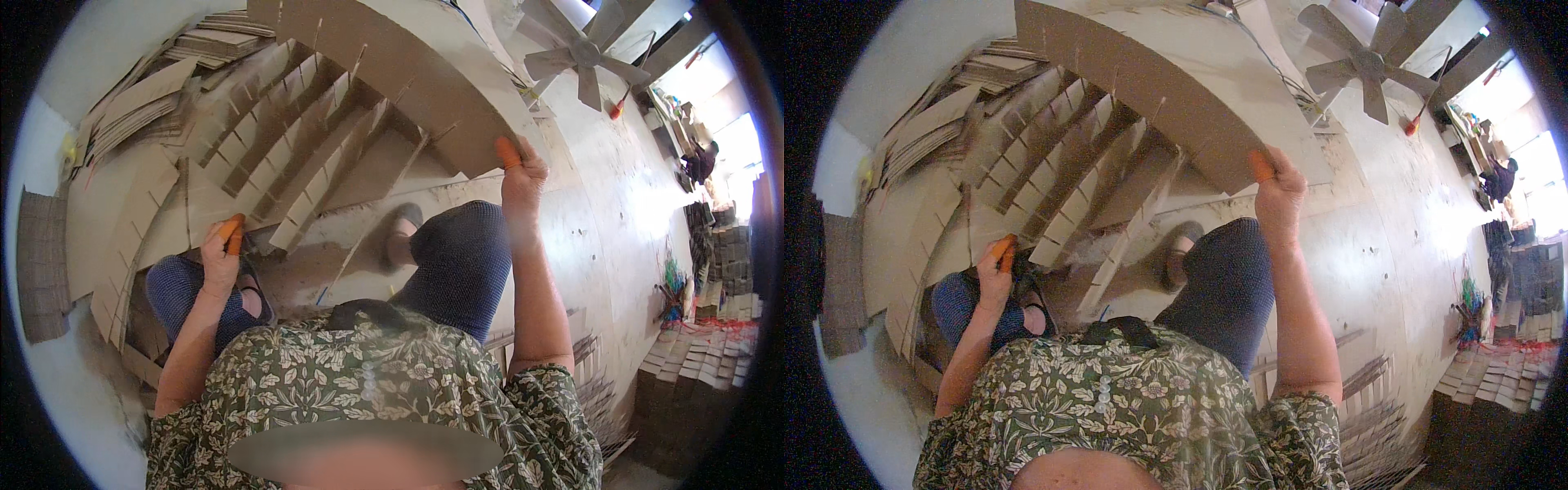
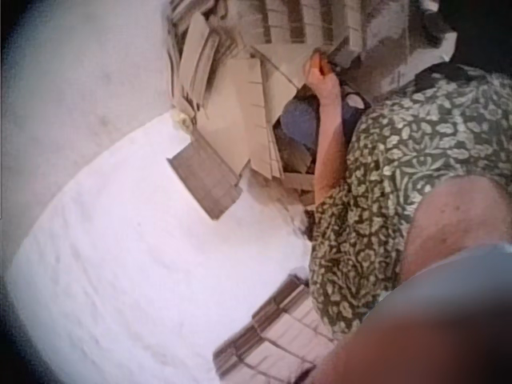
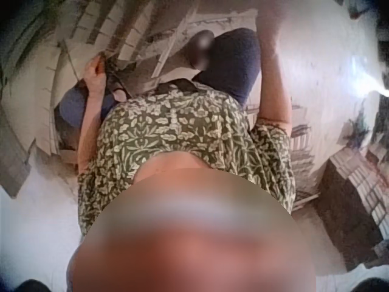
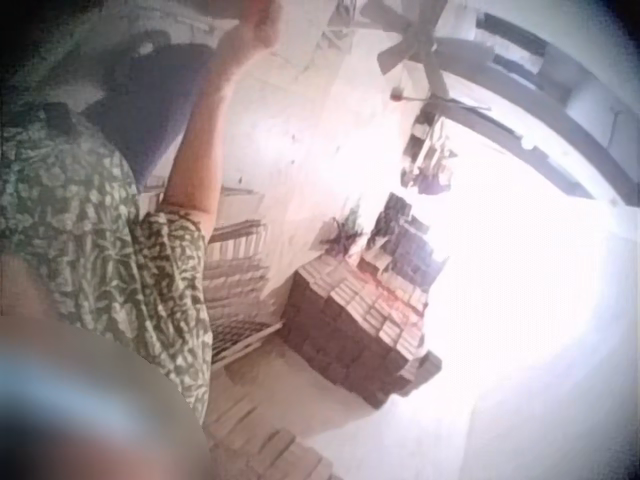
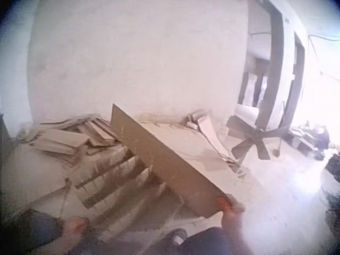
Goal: The person assembles a cardboard structure by folding and interlocking pre-cut cardboard pieces. They repeatedly pick up pieces, fold them along scored lines, and fit them together to form a grid-like structure.
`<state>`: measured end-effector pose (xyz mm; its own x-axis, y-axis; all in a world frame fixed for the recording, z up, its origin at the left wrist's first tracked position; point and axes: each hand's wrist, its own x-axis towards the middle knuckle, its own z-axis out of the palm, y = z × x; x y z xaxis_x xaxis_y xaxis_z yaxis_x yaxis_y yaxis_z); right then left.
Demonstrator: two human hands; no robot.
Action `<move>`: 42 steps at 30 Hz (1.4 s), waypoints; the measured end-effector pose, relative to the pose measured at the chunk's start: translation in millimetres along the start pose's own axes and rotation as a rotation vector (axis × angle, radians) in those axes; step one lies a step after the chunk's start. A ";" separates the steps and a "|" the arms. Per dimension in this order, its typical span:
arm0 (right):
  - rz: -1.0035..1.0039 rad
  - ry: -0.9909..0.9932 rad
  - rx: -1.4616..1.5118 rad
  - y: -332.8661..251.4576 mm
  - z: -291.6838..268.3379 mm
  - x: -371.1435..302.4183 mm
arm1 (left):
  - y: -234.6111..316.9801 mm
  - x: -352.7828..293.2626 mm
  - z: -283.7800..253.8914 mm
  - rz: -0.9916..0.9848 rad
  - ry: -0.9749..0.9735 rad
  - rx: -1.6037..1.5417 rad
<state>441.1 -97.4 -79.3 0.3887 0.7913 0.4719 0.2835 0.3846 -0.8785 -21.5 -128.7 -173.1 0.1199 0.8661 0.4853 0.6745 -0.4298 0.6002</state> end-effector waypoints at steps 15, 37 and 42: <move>-0.122 0.046 -0.277 -12.2 29.1 -5.9 | 1.9 1.6 -2.4 -0.020 0.003 -0.026; -0.099 -0.219 -0.513 21.6 21.8 -1.7 | 18.5 8.1 0.0 -0.124 -0.057 -0.100; -0.221 -0.275 -0.603 -12.0 21.4 -0.4 | 11.4 6.1 -1.4 -0.027 -0.029 -0.071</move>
<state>418.8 -92.2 -70.6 0.0527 0.8470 0.5290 0.7984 0.2824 -0.5318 -14.0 -128.7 -162.4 0.1245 0.8840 0.4507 0.6243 -0.4228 0.6569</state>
